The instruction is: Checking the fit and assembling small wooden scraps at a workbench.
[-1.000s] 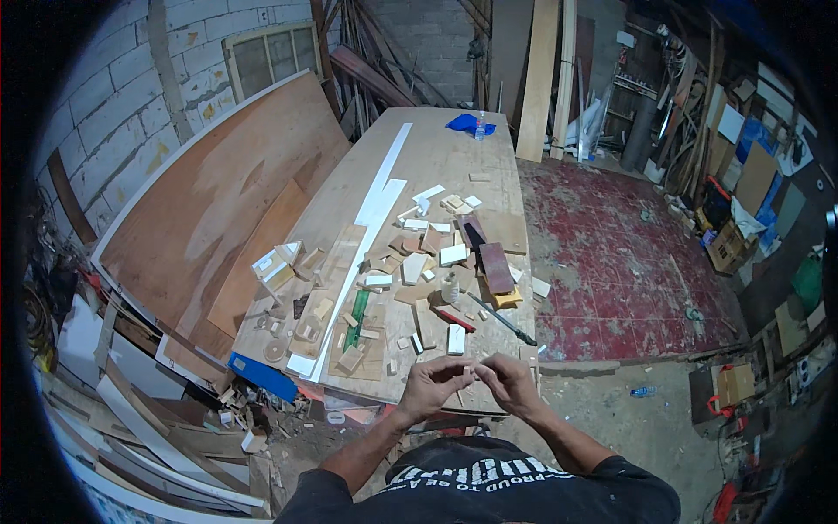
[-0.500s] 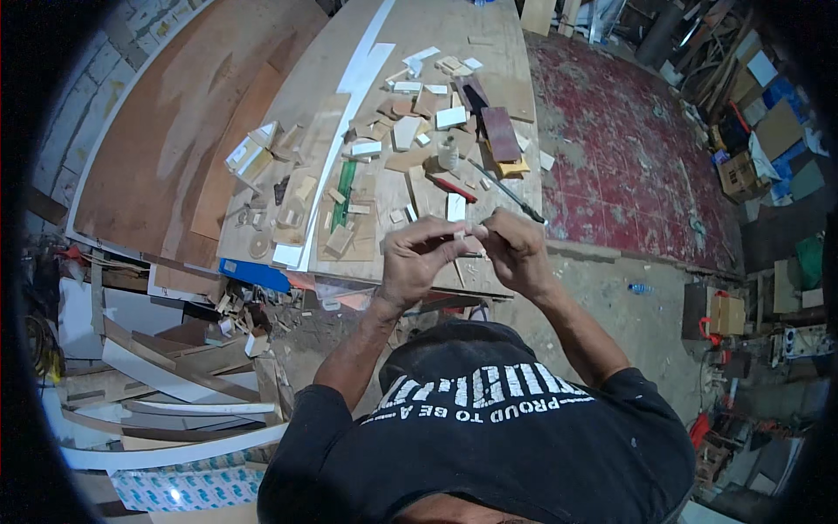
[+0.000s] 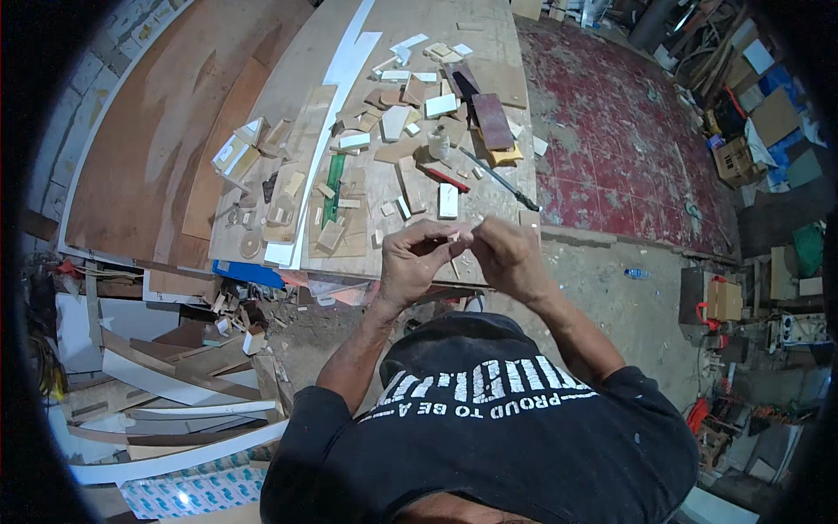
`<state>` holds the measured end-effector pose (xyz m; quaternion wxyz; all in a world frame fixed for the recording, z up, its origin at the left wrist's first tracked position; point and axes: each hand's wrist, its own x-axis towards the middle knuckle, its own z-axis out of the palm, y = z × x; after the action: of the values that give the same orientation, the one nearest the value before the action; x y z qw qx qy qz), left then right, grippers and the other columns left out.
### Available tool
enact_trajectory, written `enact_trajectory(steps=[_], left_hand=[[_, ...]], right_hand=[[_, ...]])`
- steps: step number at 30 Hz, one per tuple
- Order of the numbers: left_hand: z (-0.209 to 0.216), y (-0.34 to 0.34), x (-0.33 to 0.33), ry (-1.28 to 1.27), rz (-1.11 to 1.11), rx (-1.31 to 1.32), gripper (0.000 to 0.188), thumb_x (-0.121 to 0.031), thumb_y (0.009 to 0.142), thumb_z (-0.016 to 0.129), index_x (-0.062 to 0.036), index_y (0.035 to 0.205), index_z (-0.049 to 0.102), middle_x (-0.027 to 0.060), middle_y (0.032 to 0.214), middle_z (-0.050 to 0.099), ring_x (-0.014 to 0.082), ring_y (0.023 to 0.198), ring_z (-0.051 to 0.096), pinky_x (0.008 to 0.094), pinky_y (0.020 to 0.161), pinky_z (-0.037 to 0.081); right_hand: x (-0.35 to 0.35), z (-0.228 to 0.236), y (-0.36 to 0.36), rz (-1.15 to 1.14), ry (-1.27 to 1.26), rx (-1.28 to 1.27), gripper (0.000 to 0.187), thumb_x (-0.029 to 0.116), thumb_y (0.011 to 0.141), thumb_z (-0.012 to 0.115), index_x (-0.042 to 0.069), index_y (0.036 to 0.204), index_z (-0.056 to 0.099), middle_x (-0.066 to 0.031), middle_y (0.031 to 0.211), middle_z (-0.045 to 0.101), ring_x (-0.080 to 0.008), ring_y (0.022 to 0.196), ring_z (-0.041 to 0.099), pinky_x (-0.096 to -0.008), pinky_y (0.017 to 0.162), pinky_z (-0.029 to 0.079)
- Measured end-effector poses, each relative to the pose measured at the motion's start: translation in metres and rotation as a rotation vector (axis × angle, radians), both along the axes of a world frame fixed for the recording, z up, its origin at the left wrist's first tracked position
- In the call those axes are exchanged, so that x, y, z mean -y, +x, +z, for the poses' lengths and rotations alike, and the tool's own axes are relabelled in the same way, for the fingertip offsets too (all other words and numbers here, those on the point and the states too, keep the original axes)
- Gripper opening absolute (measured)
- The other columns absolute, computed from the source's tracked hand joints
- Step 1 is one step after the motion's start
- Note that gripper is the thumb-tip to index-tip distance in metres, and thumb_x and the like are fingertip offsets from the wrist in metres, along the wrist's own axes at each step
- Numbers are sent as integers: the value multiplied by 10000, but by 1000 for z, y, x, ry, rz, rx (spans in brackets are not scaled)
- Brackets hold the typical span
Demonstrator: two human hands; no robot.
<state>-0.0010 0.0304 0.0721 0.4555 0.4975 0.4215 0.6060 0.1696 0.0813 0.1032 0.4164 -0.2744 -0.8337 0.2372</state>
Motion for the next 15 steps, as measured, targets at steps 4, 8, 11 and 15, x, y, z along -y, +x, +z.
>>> enact_trajectory(steps=[4,8,11,15], left_hand=[[0,-2,-7,-122,-63,189,191,7,844,696,-8,1034,693,78,996,691,104,845,631,243,742,524],[-8,-3,-4,-220,-263,432,220,-60,878,677,-6,1091,680,73,998,690,119,876,616,253,758,501],[-20,-1,-2,-201,-221,435,210,-44,886,662,-1,1091,679,73,987,693,119,830,627,245,755,506],[-24,0,1,-297,-265,486,242,-87,883,676,5,1107,671,76,981,688,109,827,616,244,758,500]], right_hand=[[-12,-8,-2,0,-213,-102,122,55,894,630,-25,810,593,-119,627,513,-154,512,452,-321,483,347],[-4,-12,0,-27,-186,-31,119,44,886,634,-17,799,581,-118,621,501,-183,523,484,-332,485,366],[4,-6,-2,46,-78,-36,94,20,839,630,9,796,547,-130,695,557,-301,574,577,-377,515,440],[-1,-6,0,121,-40,50,57,2,835,606,23,800,566,-122,692,575,-301,601,603,-357,508,445]])
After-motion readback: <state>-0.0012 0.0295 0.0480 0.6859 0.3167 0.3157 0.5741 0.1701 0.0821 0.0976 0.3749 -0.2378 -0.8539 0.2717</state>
